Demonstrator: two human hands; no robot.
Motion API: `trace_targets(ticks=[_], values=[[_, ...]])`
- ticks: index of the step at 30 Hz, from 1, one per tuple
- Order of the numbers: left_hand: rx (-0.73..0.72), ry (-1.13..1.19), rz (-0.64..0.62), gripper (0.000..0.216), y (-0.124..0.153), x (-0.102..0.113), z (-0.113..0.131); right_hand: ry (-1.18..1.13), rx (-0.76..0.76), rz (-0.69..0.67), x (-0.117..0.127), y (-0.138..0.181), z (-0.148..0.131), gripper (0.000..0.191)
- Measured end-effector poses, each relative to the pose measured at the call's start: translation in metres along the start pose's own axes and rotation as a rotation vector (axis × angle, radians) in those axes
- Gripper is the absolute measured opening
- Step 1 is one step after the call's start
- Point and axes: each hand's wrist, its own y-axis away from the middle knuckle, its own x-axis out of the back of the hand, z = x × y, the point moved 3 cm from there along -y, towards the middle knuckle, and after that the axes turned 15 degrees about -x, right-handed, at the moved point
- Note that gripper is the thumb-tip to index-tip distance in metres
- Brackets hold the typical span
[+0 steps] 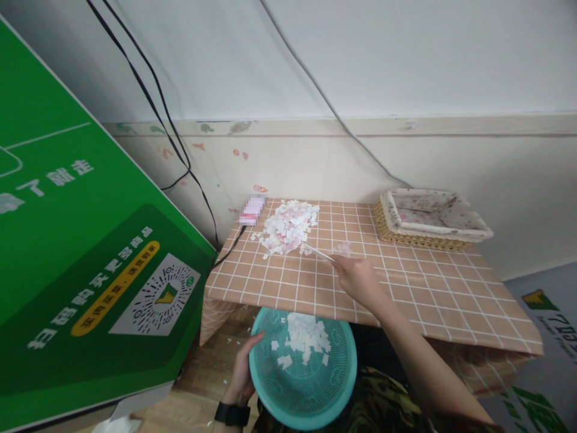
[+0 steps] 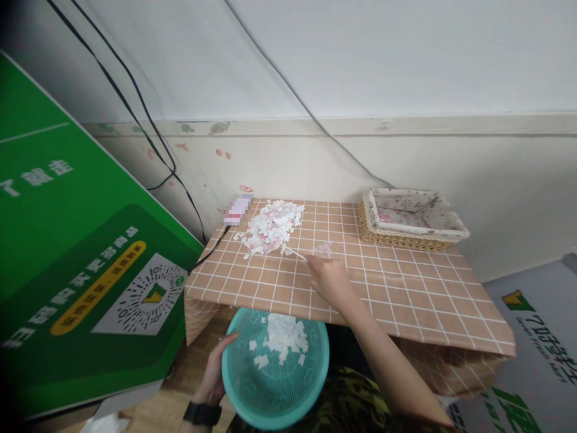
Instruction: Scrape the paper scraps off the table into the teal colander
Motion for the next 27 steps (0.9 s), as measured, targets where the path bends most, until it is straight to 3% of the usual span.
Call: trace_targets(ticks=[8, 15, 27], values=[[-0.018, 0.015, -0.008, 0.022, -0.004, 0.002, 0.002, -0.032, -0.01, 0.076, -0.009, -0.014, 0.008, 0.028], [-0.026, -0.005, -0.016, 0.021, -0.007, 0.007, 0.003, -0.103, 0.103, 0.012, -0.005, -0.014, 0.014, 0.026], [-0.047, -0.015, -0.001, 0.021, -0.008, 0.012, 0.005, -0.142, 0.124, 0.027, -0.014, -0.022, 0.007, 0.028]])
